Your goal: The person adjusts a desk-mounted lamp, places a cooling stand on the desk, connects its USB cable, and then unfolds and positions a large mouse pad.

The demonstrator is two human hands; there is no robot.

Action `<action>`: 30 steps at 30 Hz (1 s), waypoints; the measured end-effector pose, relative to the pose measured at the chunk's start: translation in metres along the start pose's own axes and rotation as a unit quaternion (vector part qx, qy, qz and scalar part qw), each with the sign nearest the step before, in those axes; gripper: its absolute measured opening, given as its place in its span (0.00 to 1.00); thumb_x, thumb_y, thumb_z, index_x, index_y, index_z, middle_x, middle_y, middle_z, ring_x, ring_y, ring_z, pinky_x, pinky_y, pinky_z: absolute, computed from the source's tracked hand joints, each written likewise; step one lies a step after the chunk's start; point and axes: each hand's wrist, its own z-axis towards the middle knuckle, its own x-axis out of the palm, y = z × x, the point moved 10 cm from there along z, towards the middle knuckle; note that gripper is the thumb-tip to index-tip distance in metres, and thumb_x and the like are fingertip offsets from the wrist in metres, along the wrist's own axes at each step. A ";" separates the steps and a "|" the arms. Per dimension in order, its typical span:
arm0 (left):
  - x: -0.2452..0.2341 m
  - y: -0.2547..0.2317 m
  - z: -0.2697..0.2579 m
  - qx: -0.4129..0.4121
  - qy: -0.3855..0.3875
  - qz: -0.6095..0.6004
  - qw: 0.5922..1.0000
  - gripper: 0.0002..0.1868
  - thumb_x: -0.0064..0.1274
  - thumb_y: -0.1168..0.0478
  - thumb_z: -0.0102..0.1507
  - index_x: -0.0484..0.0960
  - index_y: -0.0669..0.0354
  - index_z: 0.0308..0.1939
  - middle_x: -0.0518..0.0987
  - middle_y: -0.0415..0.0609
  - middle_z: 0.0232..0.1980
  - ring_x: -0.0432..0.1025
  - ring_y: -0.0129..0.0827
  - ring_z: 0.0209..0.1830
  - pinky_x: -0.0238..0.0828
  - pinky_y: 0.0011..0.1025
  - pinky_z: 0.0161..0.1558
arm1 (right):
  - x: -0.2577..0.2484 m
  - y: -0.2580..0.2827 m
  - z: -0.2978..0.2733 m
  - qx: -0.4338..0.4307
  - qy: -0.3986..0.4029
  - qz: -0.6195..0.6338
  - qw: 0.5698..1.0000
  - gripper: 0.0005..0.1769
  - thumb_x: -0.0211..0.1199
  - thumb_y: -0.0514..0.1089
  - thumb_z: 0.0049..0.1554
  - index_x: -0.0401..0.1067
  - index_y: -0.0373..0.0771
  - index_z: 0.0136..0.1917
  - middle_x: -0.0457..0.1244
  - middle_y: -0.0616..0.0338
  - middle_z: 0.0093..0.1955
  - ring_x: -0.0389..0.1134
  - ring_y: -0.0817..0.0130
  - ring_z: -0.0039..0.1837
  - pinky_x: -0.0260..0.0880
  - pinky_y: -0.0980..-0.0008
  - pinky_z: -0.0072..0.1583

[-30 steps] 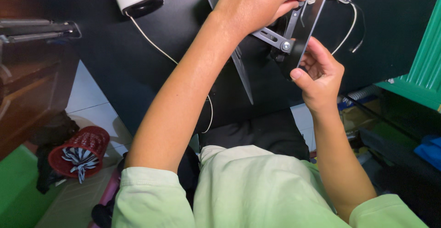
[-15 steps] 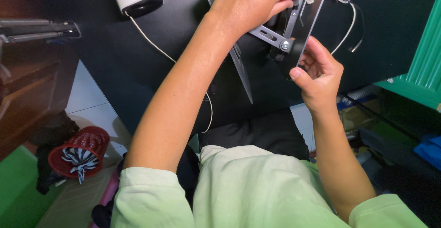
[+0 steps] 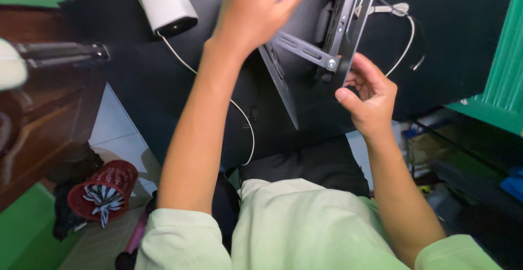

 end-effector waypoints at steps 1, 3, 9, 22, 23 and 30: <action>-0.013 0.009 -0.005 -0.040 -0.017 -0.011 0.999 0.13 0.68 0.53 0.82 0.92 0.60 0.59 0.93 0.53 0.51 0.89 0.48 0.50 0.83 0.40 0.53 | 0.000 0.000 0.000 -0.002 -0.001 -0.003 1.000 0.43 0.82 0.39 0.68 0.69 0.26 0.90 0.72 0.47 0.79 0.77 0.68 0.69 0.77 0.67 0.72; -0.043 0.019 -0.010 -0.043 -0.068 -0.057 0.995 0.12 0.66 0.57 0.84 0.90 0.64 0.61 0.93 0.55 0.53 0.89 0.44 0.53 0.83 0.38 0.58 | 0.000 -0.001 0.001 -0.008 -0.002 -0.006 1.000 0.42 0.81 0.36 0.67 0.69 0.26 0.89 0.72 0.47 0.81 0.77 0.68 0.69 0.78 0.65 0.74; -0.094 0.061 -0.069 -0.071 -0.217 -0.127 0.965 0.10 0.59 0.66 0.88 0.83 0.67 0.71 0.87 0.51 0.64 0.84 0.34 0.63 0.82 0.33 0.71 | -0.002 -0.008 0.002 -0.006 -0.005 -0.019 1.000 0.41 0.79 0.31 0.65 0.70 0.26 0.88 0.71 0.48 0.80 0.76 0.67 0.70 0.78 0.65 0.72; -0.010 0.147 -0.234 -0.282 -0.410 -0.238 0.834 0.13 0.60 0.65 0.80 0.71 0.63 0.62 0.90 0.58 0.57 0.81 0.30 0.35 0.82 0.29 0.39 | 0.007 0.001 0.007 0.000 -0.008 -0.016 1.000 0.40 0.78 0.32 0.64 0.71 0.26 0.86 0.72 0.48 0.76 0.77 0.68 0.65 0.79 0.67 0.68; 0.000 0.156 -0.247 -0.321 -0.430 -0.250 0.806 0.14 0.60 0.64 0.79 0.69 0.61 0.60 0.90 0.59 0.57 0.80 0.32 0.33 0.82 0.30 0.36 | 0.007 0.001 0.007 0.002 -0.008 -0.017 1.000 0.40 0.78 0.31 0.64 0.71 0.26 0.86 0.72 0.48 0.76 0.77 0.68 0.65 0.79 0.67 0.68; 0.046 0.189 -0.291 -0.466 -0.516 -0.322 0.643 0.17 0.60 0.58 0.77 0.66 0.55 0.59 0.88 0.56 0.66 0.85 0.40 0.40 0.80 0.35 0.33 | 0.009 -0.001 0.010 -0.005 -0.005 -0.006 1.000 0.39 0.77 0.30 0.65 0.70 0.27 0.86 0.72 0.47 0.77 0.77 0.68 0.63 0.80 0.69 0.64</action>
